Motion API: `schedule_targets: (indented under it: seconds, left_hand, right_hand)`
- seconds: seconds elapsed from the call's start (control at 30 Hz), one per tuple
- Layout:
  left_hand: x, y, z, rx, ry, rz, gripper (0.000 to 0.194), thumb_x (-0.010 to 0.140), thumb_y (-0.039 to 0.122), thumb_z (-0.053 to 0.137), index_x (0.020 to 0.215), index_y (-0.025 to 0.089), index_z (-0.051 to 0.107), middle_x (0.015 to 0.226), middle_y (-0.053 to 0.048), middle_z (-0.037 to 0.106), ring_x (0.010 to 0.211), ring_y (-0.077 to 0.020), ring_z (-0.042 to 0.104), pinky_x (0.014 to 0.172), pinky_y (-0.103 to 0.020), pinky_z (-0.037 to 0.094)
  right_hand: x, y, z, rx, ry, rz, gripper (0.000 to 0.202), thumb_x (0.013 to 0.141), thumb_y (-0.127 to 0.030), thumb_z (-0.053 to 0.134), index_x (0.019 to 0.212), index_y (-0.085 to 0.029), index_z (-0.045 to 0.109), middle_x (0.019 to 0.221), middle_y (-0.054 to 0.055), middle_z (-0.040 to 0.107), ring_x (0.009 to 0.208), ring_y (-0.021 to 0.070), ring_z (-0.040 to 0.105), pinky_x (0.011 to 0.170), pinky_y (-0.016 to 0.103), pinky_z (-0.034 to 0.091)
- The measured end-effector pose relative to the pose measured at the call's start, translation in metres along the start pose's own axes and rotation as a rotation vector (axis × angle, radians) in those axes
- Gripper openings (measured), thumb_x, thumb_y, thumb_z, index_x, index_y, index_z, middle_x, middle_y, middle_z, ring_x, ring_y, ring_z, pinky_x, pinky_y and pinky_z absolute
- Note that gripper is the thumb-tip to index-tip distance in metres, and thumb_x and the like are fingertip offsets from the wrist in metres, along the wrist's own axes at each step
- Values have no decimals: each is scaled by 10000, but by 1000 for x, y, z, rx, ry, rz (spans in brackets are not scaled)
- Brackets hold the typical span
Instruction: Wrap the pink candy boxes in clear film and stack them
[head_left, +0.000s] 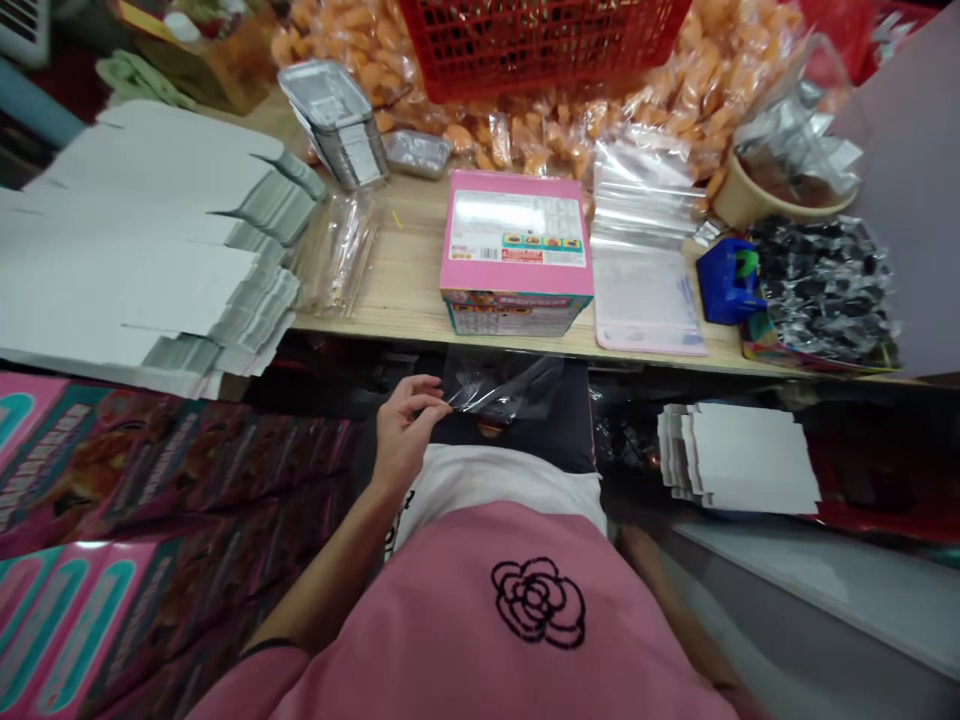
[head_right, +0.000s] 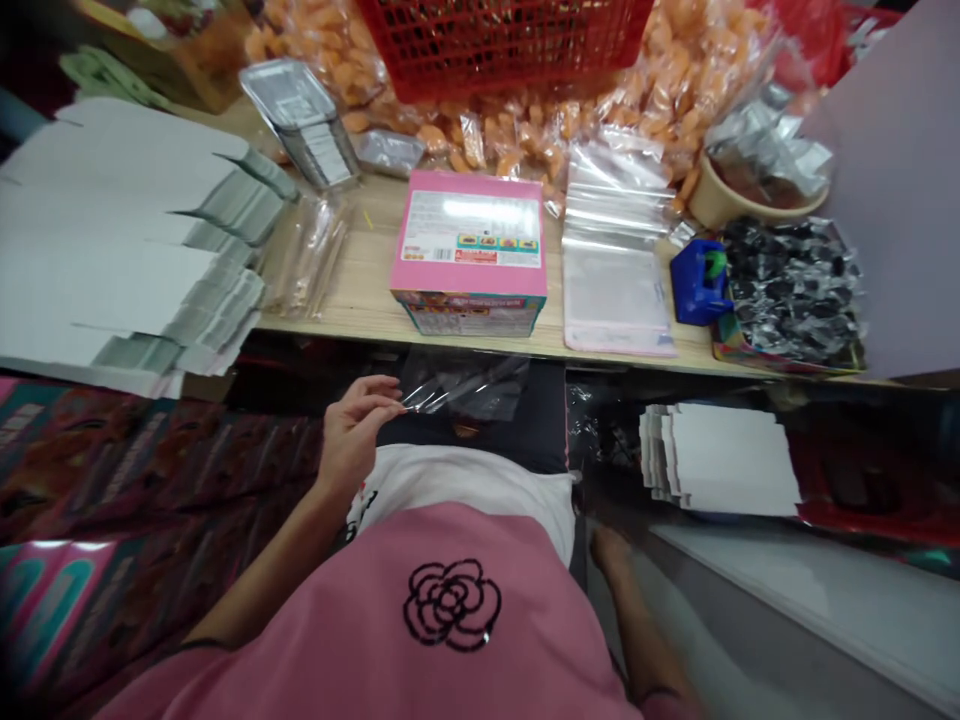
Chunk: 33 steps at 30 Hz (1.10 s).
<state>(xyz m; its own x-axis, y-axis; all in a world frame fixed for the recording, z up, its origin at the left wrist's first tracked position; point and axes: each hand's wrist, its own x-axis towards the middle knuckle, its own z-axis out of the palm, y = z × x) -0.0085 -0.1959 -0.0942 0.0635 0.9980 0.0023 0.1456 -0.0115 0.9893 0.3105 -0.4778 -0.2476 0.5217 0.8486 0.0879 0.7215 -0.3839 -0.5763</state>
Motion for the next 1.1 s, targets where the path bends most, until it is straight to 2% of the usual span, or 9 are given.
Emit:
schedule_targets:
  seconds: [0.1,0.17,0.3,0.4,0.47,0.63,0.8,0.97,1.1]
  left_hand:
    - [7,6,2,-27,-6,42,90,690,197,717,619,212,769,1231,-54,699,894,-179,635,829,-321,537]
    - [11,7,4,-88,-9,63,94,695,179,712,630,210,774,1224,-62,722,869,-180,654,840,-338,547]
    - [20,6,10,-247,0,111,107,684,141,715,627,207,779,1021,-65,781,784,-171,688,816,-332,552]
    - [25,7,13,-297,14,139,118,682,131,706,633,205,785,952,-62,786,778,-172,706,805,-321,556]
    - [28,8,14,-302,13,159,126,691,134,695,634,202,784,899,-60,781,791,-179,715,806,-322,562]
    - [32,7,11,-268,-2,189,90,735,179,717,662,186,771,906,-65,768,827,-188,723,819,-337,582]
    - [26,-1,8,-215,-93,243,132,732,193,790,713,153,666,976,-90,753,840,-172,731,795,-296,587]
    - [28,-6,8,-177,-97,382,441,703,128,800,1094,195,607,1007,-66,746,859,-159,729,823,-300,601]
    - [46,4,5,138,-81,509,44,864,189,679,896,169,702,859,-57,758,774,-150,723,728,-256,588]
  right_hand:
    - [27,4,6,-136,-13,123,178,881,-229,670,1043,-155,669,1081,164,656,1023,295,653,856,445,538]
    - [66,-6,16,-187,15,99,323,840,-212,657,1147,-114,625,1162,220,624,1117,357,608,937,522,492]
    - [135,-72,54,-136,258,-294,638,876,-412,644,1414,-151,424,1422,255,466,1327,390,455,1069,607,386]
    - [157,-126,80,-83,314,-478,684,889,-439,642,1452,-169,362,1502,269,379,1393,400,380,1101,645,324]
    - [161,-150,83,-31,366,-573,606,896,-394,654,1403,-178,401,1469,256,430,1376,376,422,1106,642,324]
    - [160,-165,43,109,435,-740,155,914,-137,617,1019,-237,563,1113,84,675,1089,231,665,1126,591,359]
    - [169,-161,3,167,365,-842,163,899,-98,637,975,-240,617,996,59,717,949,200,716,1047,534,499]
    - [185,-166,-16,160,301,-918,230,907,-90,640,1075,-247,643,890,36,743,790,175,723,1035,533,526]
    - [205,-176,-32,153,293,-949,188,915,-98,629,1026,-250,646,840,11,748,728,161,714,1067,529,507]
